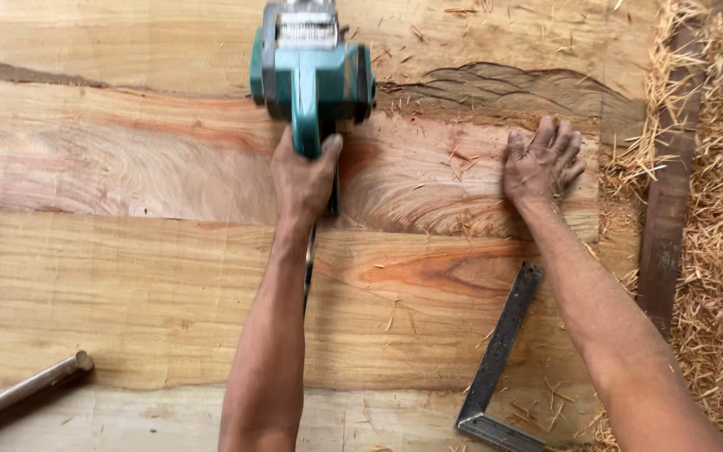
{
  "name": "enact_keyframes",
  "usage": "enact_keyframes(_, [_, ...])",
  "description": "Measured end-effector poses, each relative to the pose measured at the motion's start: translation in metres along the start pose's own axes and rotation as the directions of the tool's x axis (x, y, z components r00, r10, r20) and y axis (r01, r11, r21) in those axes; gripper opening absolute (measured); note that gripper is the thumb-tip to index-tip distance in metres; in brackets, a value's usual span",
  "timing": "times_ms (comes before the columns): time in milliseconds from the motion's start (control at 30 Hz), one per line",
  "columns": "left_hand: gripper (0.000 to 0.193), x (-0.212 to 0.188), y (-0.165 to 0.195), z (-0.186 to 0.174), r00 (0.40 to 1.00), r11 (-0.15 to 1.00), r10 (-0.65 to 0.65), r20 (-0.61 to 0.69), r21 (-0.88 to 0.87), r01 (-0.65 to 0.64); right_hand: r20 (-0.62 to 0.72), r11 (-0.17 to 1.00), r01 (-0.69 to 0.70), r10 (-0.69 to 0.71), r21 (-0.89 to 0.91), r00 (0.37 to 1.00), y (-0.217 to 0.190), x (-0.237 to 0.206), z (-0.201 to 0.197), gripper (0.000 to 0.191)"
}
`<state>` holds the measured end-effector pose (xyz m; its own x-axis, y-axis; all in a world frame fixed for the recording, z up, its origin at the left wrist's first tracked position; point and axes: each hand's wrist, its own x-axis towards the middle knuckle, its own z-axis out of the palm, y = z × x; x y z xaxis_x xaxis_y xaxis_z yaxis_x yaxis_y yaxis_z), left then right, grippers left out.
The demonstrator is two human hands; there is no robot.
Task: The person uses an electric hand planer to smooth the surface of a large wood slab on a workbench, making repeated passes while the other hand steadies the wood and brushes shavings aside. They then set the planer down, unplug its power cord, and sweep shavings off the slab by hand.
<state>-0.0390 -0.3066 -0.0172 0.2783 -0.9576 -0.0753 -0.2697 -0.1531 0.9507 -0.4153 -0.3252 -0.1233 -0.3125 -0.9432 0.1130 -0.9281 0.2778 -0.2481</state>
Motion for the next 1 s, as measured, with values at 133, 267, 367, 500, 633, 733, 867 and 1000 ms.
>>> enact_keyframes(133, [0.035,-0.084,-0.013,-0.023,0.999,0.999,-0.030,0.026,-0.015,0.030,0.005,1.000,0.004,-0.004,-0.008,1.000,0.003,0.000,0.002,0.065])
enact_keyframes(267, [0.038,-0.212,-0.027,-0.066,0.965,0.966,-0.246,0.091,0.105,0.237,0.013,1.000,-0.008,0.008,-0.005,1.000,0.010,0.003,0.010,0.068])
enact_keyframes(367, [0.031,-0.278,-0.033,-0.083,0.893,0.871,-0.448,0.032,0.241,0.428,0.016,1.000,-0.014,0.014,-0.026,1.000,0.011,0.001,0.016,0.072])
enact_keyframes(500, [0.028,-0.262,-0.034,-0.066,0.916,0.892,-0.401,0.014,0.232,0.387,0.000,1.000,-0.002,0.002,0.021,1.000,0.011,-0.002,0.016,0.076])
enact_keyframes(633, [0.032,-0.164,-0.023,-0.029,0.978,0.978,-0.198,0.058,0.078,0.194,0.012,1.000,-0.015,0.015,0.016,1.000,0.010,0.001,0.011,0.076])
enact_keyframes(733, [0.033,-0.075,-0.018,0.010,1.000,0.999,-0.004,-0.012,0.035,0.005,0.025,0.999,-0.035,0.035,0.010,0.999,0.008,0.002,0.008,0.075])
enact_keyframes(867, [0.032,0.004,-0.013,0.038,0.999,0.999,0.043,0.017,0.033,-0.043,-0.003,1.000,-0.019,0.019,0.007,1.000,0.005,0.000,0.006,0.072])
enact_keyframes(1000, [0.033,-0.036,-0.004,0.024,0.993,0.994,0.105,0.056,-0.034,-0.103,-0.029,1.000,-0.002,0.002,-0.007,1.000,0.004,0.001,0.006,0.071])
